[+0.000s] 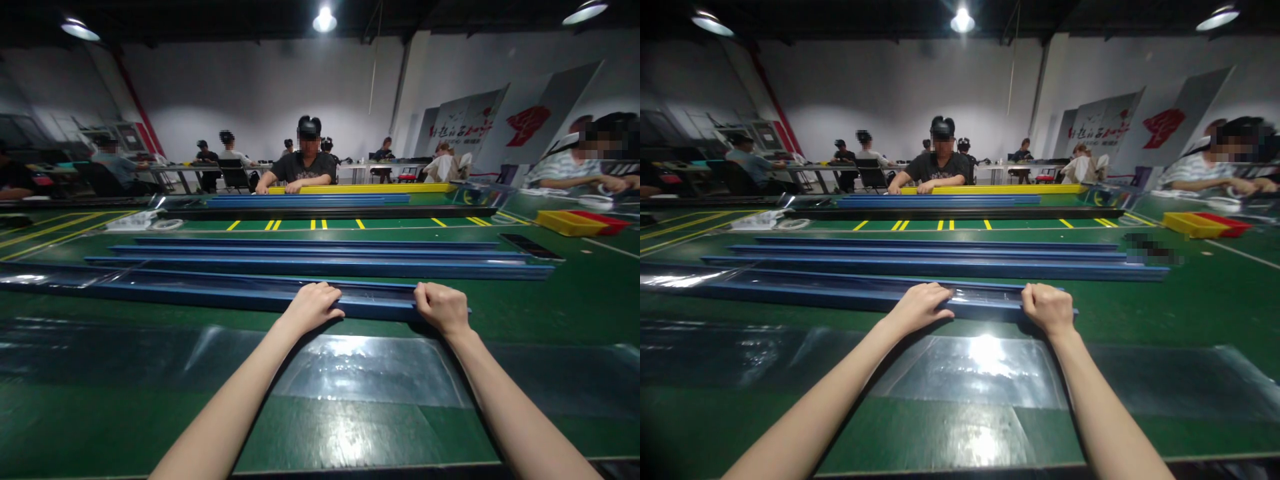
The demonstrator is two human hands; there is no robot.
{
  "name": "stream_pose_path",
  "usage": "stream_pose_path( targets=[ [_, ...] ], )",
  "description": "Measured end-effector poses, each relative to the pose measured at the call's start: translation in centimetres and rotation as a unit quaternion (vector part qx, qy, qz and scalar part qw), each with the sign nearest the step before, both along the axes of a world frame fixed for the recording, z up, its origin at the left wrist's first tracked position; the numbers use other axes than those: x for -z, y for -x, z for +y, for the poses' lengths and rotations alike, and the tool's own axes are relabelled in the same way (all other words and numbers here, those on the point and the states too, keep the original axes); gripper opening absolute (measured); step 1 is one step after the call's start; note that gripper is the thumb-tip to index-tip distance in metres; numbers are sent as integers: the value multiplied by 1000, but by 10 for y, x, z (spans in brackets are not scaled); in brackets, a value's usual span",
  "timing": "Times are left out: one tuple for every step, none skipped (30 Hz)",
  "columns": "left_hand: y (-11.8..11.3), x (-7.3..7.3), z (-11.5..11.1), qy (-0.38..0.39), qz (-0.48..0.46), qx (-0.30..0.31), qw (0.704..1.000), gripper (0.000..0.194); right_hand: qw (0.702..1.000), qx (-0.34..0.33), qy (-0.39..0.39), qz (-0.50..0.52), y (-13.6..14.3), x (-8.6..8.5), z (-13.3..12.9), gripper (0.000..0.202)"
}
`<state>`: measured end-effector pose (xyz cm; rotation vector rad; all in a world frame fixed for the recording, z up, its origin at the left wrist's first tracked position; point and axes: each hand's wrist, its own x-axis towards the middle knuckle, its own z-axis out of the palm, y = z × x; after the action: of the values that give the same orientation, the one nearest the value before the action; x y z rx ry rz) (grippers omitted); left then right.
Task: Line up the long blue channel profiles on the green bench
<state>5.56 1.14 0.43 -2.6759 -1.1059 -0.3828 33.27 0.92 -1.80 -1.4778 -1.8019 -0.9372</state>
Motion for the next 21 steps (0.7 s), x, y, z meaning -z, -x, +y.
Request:
stream_pose_path(
  targets=[
    [0, 0, 0, 2, 2, -1, 1000, 26, 1000, 2, 2, 2, 0, 0, 0, 42],
    [1, -1, 0, 3, 4, -1, 1000, 25, 1000, 4, 4, 5, 0, 0, 0, 42],
    [1, -1, 0, 2, 7, -1, 1000, 25, 1000, 5, 8, 8, 1, 0, 0, 42],
    [0, -1, -1, 1, 9, 0, 1000, 25, 1000, 7, 12, 12, 1, 0, 0, 42],
    [0, -1, -1, 0, 10, 0, 1000, 25, 1000, 9, 15, 15, 1, 0, 0, 42],
    [0, -1, -1, -1, 11, 1, 1000, 25, 1000, 11, 16, 17, 1, 0, -1, 42],
    [0, -1, -1, -2, 12, 1, 1000, 25, 1000, 11, 16, 18, 2, 0, -1, 42],
    [0, -1, -1, -3, 12, 0, 1000, 26, 1000, 11, 15, 18, 2, 0, -1, 42],
    [0, -1, -1, -5, 12, -1, 1000, 26, 1000, 11, 14, 18, 2, 0, -1, 42],
    [0, -1, -1, -5, 12, -1, 1000, 26, 1000, 11, 13, 18, 2, 0, -2, 42],
    [0, -1, 0, -6, 12, -1, 1000, 26, 1000, 11, 14, 19, 2, -1, -2, 42],
    [0, -1, 0, -7, 11, -1, 1000, 26, 1000, 11, 15, 20, 2, -1, -2, 42],
    [0, -1, 0, -8, 11, 0, 1000, 26, 1000, 10, 15, 21, 2, -1, -2, 43],
    [0, -1, 0, -8, 11, 0, 1000, 27, 1000, 10, 15, 22, 3, -1, -3, 43],
    [0, 0, 1, -8, 11, 0, 1000, 27, 1000, 11, 14, 22, 3, -2, -3, 43],
    [1, 0, 1, -7, 12, -1, 1000, 27, 1000, 11, 14, 22, 3, -2, -3, 43],
    [1, 1, 1, -6, 12, -2, 1000, 27, 1000, 13, 15, 22, 3, -2, -3, 43],
    [1, 1, 2, -5, 12, -4, 1000, 28, 999, 15, 17, 22, 3, -2, -3, 43],
    [1, 1, 2, -3, 11, -4, 1000, 28, 999, 17, 19, 23, 4, -2, -3, 43],
    [2, 2, 2, -2, 11, -4, 1000, 28, 999, 19, 22, 24, 4, -2, -3, 43],
    [2, 2, 2, -1, 10, -3, 1000, 28, 999, 20, 24, 25, 4, -2, -3, 43]
  ],
)
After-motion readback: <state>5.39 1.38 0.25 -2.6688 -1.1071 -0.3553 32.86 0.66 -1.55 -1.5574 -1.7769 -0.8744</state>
